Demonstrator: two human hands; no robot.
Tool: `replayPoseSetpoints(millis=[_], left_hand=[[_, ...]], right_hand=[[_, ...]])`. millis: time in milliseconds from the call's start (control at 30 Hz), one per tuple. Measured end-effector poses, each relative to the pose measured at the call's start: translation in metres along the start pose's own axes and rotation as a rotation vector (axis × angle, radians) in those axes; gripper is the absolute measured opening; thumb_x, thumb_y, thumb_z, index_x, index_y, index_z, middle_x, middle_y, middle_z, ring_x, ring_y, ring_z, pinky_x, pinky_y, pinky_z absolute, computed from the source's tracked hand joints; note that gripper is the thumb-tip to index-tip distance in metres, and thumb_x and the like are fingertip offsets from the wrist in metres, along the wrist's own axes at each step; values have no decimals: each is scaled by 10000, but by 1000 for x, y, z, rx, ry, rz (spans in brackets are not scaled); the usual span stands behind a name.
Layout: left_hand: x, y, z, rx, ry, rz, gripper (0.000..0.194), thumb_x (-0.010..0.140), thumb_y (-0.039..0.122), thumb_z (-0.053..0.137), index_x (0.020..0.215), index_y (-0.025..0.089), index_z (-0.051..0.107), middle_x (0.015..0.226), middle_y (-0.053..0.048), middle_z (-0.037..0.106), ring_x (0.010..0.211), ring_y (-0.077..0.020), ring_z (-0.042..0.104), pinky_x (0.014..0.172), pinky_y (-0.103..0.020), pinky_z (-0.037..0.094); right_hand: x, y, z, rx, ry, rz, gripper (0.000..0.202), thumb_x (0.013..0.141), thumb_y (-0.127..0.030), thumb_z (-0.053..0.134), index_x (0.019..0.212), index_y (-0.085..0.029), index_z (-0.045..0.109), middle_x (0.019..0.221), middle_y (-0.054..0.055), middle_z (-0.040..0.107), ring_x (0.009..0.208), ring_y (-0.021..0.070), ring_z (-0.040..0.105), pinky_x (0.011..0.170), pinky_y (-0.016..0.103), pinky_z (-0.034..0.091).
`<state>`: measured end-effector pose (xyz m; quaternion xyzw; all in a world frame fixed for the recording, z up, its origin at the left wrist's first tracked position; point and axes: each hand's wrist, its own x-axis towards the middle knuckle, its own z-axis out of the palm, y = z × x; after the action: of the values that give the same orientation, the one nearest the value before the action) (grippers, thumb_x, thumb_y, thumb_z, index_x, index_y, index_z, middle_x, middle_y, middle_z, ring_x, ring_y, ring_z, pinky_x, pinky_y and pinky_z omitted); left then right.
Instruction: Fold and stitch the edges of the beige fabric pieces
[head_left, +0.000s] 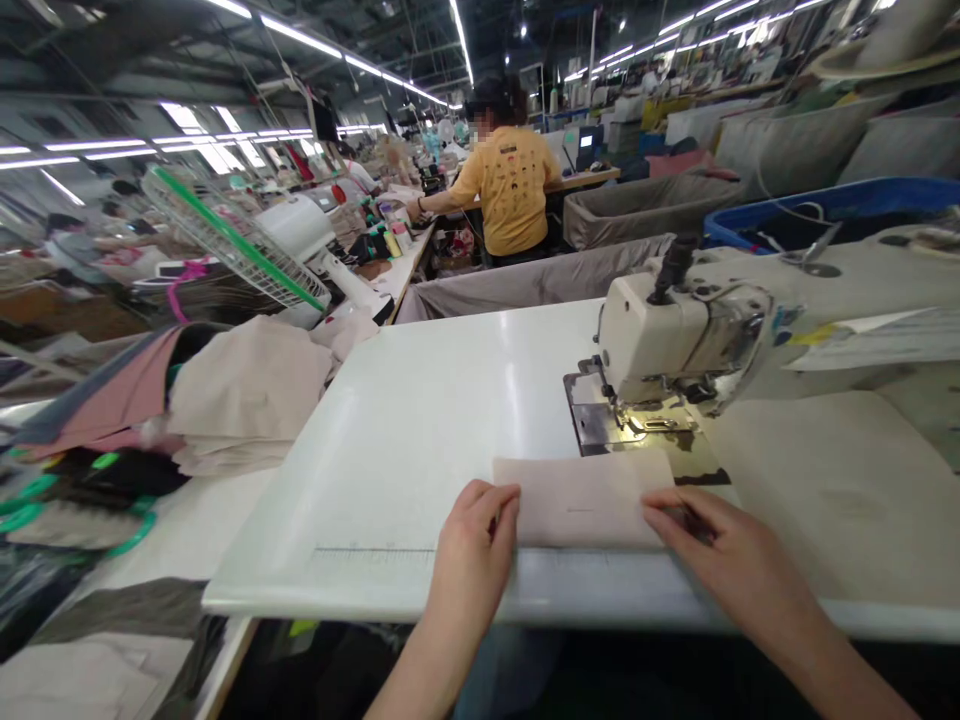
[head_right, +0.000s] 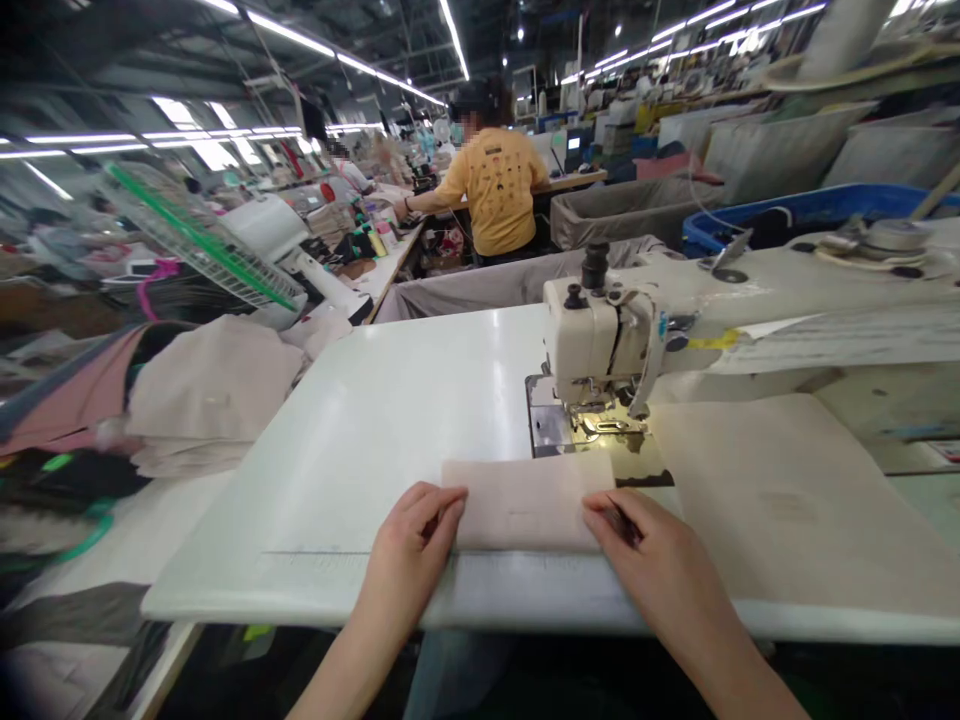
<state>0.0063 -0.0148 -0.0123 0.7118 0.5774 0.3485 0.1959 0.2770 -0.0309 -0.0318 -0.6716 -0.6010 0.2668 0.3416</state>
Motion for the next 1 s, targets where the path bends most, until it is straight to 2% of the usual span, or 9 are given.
replayPoseSetpoints(millis=[200,400,600,1000], left_hand=[[-1,0,-2,5,-10,-26,236,942,229,536,990,180,762,820,-47,667,747,-168,643,718,-286,553],[1,0,-4,14,-28,-68,236,931,232,550,997,176,769,781,-36,654,684,-155,617,659,-270,539],[2,2,-5,12,-35,-98,242,916,219,550,980,171,778,760,-30,646,655,-144,610,611,-252,518],[5,1,-5,4,-42,-110,266,901,212,538,984,168,787,743,-32,661,660,-147,629,620,-256,528]], right_hand=[[0,0,-4,-44,-79,38,311,824,-527,609,894,-273,775,860,16,757,734,216,694,666,265,531],[-3,-6,-3,-54,-18,84,311,833,-519,586,875,-272,771,858,17,761,727,220,689,685,280,537],[3,8,-6,-68,-118,71,341,815,-570,609,888,-288,784,899,14,775,782,225,726,672,255,565],[4,9,-8,-67,-111,42,337,813,-557,630,883,-266,785,880,31,781,763,234,728,652,254,576]])
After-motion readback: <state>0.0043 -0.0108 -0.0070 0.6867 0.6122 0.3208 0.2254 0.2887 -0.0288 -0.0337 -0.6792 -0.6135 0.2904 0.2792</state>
